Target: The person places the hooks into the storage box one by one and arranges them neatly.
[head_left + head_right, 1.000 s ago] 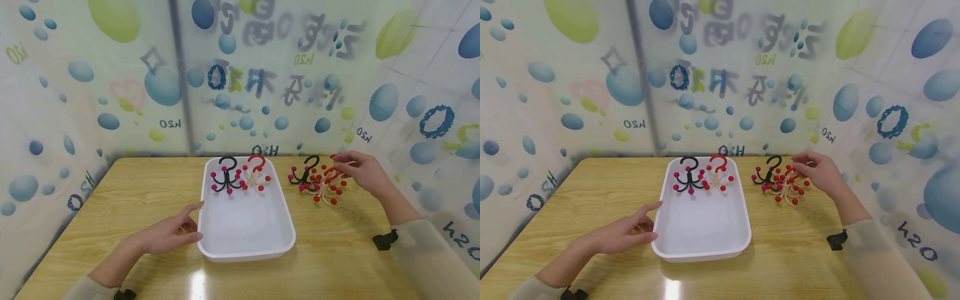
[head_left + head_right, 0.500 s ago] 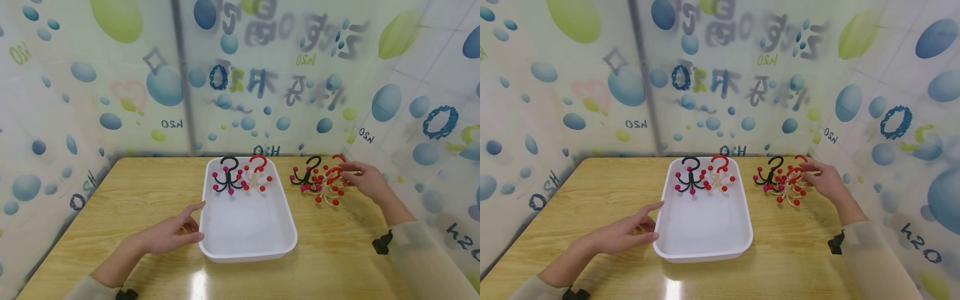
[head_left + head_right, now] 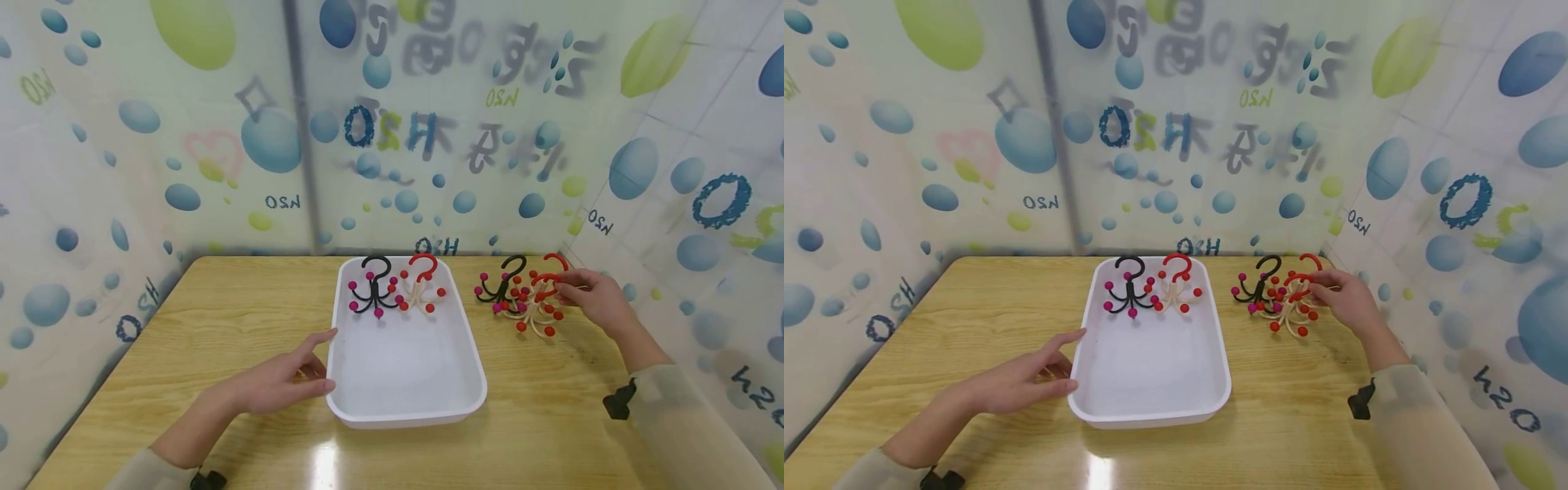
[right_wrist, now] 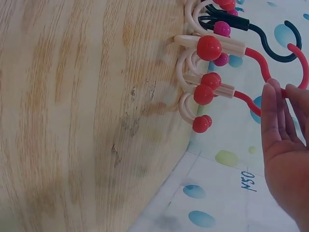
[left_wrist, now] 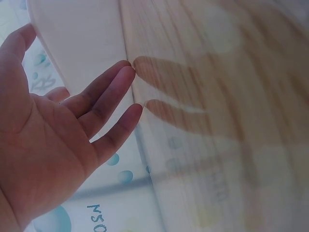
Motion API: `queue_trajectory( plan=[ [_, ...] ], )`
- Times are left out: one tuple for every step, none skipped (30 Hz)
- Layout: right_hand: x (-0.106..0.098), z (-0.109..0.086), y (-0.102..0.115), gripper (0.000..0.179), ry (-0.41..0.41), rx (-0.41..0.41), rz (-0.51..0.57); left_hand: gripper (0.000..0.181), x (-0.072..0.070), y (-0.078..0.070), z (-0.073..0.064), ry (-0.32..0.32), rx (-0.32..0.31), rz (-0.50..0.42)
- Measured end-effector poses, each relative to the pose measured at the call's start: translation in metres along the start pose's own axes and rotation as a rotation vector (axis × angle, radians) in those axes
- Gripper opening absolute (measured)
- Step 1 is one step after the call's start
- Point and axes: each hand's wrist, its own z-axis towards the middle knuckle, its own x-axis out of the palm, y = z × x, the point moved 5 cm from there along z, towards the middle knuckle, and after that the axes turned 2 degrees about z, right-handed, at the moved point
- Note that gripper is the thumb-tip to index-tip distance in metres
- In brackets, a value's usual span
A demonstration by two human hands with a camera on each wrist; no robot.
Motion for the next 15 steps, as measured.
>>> queue_trajectory(
  plan=[
    [0.001,0.0,0.0,0.045,-0.002,-0.004,0.002,0.088,0.0,0.0,0.0,0.0,-0.001,0.0],
    [0.0,0.0,0.001,0.045,-0.006,-0.008,-0.002,0.088,0.0,0.0,0.0,0.0,-0.002,-0.001],
    [0.001,-0.001,0.001,0.045,-0.009,-0.011,-0.005,0.088,0.0,0.0,0.0,0.001,-0.003,-0.002],
    [0.001,-0.001,0.002,0.045,-0.012,-0.013,-0.009,0.088,0.0,-0.001,0.0,0.002,-0.005,-0.001],
    [0.0,-0.001,0.002,0.046,-0.016,-0.016,-0.015,0.088,0.0,-0.001,-0.001,0.002,-0.004,-0.001],
    [0.0,-0.002,0.003,0.046,-0.02,-0.019,-0.024,0.088,0.0,0.0,-0.001,0.003,-0.004,0.0],
    [0.0,-0.002,0.003,0.046,-0.024,-0.022,-0.03,0.088,0.0,0.0,-0.001,0.004,-0.003,-0.001],
    [0.0,-0.002,0.004,0.046,-0.031,-0.025,-0.04,0.088,0.0,0.0,-0.001,0.003,-0.002,0.0],
    [0.0,-0.003,0.005,0.046,-0.036,-0.028,-0.041,0.088,0.0,0.0,-0.001,0.003,-0.001,0.0],
    [-0.001,-0.003,0.006,0.046,-0.041,-0.035,-0.043,0.088,0.0,0.0,-0.001,0.002,0.0,0.001],
    [-0.001,-0.004,0.007,0.046,-0.047,-0.039,-0.046,0.088,0.0,0.0,-0.001,0.0,0.0,0.002],
    [-0.002,-0.004,0.009,0.045,-0.054,-0.042,-0.045,0.088,0.0,0.0,-0.001,-0.001,-0.001,0.003],
    [-0.002,-0.005,0.01,0.045,-0.06,-0.046,-0.041,0.088,0.0,-0.001,-0.001,-0.002,-0.002,0.004],
    [-0.003,-0.006,0.012,0.044,-0.066,-0.05,-0.04,0.088,0.0,-0.001,-0.001,-0.004,-0.004,0.005],
    [-0.004,-0.006,0.013,0.044,-0.072,-0.056,-0.037,0.088,0.0,-0.001,-0.001,-0.004,-0.006,0.005]
  ],
)
